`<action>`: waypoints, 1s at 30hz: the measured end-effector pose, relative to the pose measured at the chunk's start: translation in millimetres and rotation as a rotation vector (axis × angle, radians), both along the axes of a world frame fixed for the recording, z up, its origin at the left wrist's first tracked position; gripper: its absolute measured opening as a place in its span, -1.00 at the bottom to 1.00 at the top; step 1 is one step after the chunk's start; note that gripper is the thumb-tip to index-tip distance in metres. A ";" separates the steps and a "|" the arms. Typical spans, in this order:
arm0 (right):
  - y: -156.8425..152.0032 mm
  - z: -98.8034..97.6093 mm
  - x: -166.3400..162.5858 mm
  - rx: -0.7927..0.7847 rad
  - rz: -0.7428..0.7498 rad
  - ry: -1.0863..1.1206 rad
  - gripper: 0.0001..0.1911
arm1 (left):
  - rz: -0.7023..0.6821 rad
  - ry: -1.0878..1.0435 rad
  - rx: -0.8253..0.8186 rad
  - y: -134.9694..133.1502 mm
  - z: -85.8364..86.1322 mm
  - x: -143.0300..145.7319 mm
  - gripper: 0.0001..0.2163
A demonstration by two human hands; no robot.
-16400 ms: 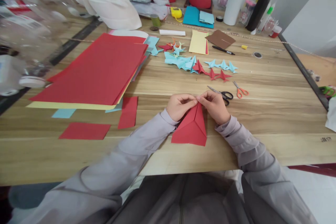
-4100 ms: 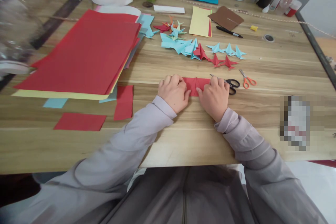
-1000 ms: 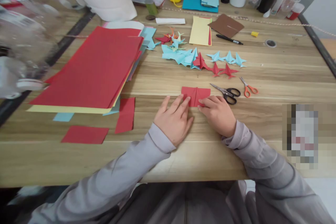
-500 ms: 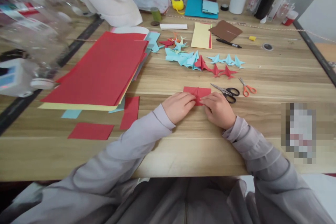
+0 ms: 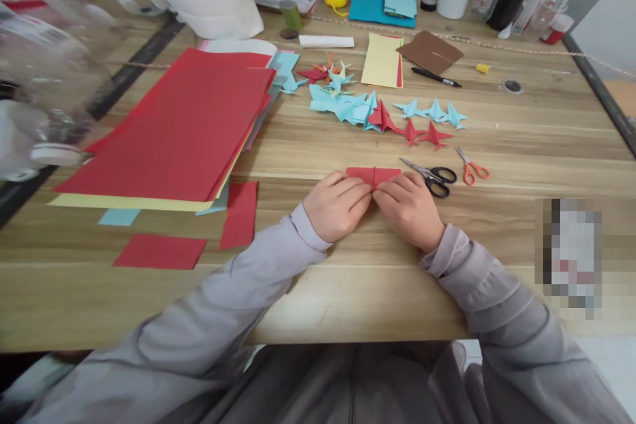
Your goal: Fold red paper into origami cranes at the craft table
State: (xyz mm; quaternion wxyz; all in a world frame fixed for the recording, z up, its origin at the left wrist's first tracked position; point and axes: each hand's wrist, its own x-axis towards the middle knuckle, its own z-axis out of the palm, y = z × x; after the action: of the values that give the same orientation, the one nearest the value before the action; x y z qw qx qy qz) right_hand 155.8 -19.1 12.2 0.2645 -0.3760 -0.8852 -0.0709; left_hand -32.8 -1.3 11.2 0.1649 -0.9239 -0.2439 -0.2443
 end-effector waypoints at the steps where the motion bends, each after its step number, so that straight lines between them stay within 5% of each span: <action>1: -0.3 0.5 -0.4 0.015 0.014 0.000 -0.73 | -0.011 -0.028 0.026 -0.6 -0.1 1.1 -0.68; 9: -0.1 2.6 2.2 0.181 0.037 0.060 -0.80 | -0.045 -0.157 0.123 2.2 3.4 -3.4 -0.75; 30: -0.9 6.3 1.4 0.165 0.074 0.019 -0.81 | -0.049 -0.132 0.116 0.4 9.6 -5.2 -0.76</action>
State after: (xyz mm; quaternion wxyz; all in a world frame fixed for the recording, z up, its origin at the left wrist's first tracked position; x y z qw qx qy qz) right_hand 157.2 -20.0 18.5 0.3055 -0.3205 -0.8871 -0.1303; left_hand -38.0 -0.9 20.8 0.1958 -0.9003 -0.2172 -0.3225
